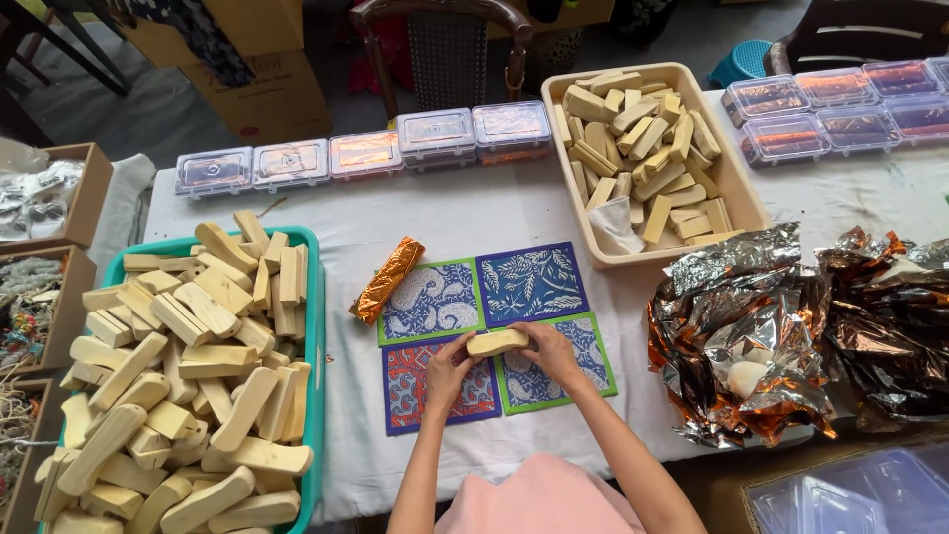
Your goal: The person wraps wooden blocks in metallic foil and places them into a transparent plastic container.
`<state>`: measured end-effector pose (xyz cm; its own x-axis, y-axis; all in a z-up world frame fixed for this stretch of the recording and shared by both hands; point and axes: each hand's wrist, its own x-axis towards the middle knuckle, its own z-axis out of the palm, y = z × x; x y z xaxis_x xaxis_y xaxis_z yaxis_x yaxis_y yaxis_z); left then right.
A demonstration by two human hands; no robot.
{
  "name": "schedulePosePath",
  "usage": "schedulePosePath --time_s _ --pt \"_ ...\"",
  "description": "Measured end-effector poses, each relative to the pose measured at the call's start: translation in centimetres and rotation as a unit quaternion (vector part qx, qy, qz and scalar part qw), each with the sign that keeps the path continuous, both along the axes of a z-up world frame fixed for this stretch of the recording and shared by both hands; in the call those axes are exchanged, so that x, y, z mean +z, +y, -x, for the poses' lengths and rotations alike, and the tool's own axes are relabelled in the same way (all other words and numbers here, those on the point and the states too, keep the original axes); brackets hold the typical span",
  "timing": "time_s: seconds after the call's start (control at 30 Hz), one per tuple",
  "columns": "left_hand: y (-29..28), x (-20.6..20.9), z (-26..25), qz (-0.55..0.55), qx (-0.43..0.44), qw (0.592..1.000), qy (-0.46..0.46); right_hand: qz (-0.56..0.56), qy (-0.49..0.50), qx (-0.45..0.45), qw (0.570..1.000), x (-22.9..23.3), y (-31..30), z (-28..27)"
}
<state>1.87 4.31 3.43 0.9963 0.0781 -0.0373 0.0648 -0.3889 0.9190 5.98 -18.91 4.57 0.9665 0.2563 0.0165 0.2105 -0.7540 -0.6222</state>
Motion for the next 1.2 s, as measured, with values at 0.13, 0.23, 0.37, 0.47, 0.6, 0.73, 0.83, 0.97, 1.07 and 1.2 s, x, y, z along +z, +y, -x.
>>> schedulePosePath --time_s 0.13,0.23,0.37,0.47,0.6,0.73,0.83,0.97,1.07,1.2 --pt "-0.3 -0.3 -0.5 0.014 0.008 1.000 0.002 -0.030 0.002 -0.006 1.000 -1.1 -0.4 -0.3" --pt "-0.4 -0.3 0.2 0.008 0.025 1.000 0.011 -0.008 -0.032 0.048 0.998 -1.1 -0.8 0.2" --pt "-0.6 1.2 0.5 -0.101 0.006 0.995 0.026 -0.190 0.030 0.004 0.981 -0.7 -1.5 1.9" --pt "-1.0 1.3 1.4 -0.120 0.034 0.990 -0.066 -0.231 0.037 -0.020 0.972 -1.1 -4.2 5.2" --pt "-3.6 0.2 4.5 -0.107 0.199 0.964 -0.140 -0.204 0.024 -0.068 0.976 5.7 -10.2 9.8" --pt "-9.1 -0.5 6.7 -0.079 0.250 0.959 -0.106 -0.192 -0.090 -0.178 0.961 7.9 -19.7 11.0" --pt "-12.4 -0.5 7.5 -0.113 0.228 0.957 -0.138 -0.121 -0.166 -0.255 0.945 9.5 -26.9 9.6" --pt "-15.4 0.8 7.9 -0.038 0.206 0.975 -0.075 0.004 -0.138 -0.317 0.939 10.0 -33.6 6.7" --pt "-17.4 2.5 7.7 -0.022 0.182 0.983 -0.028 0.098 -0.167 -0.248 0.949 9.6 -36.1 4.4" --pt "-20.9 5.1 6.2 -0.114 0.124 0.969 -0.179 0.215 -0.148 -0.112 0.959 9.2 -36.9 0.7"
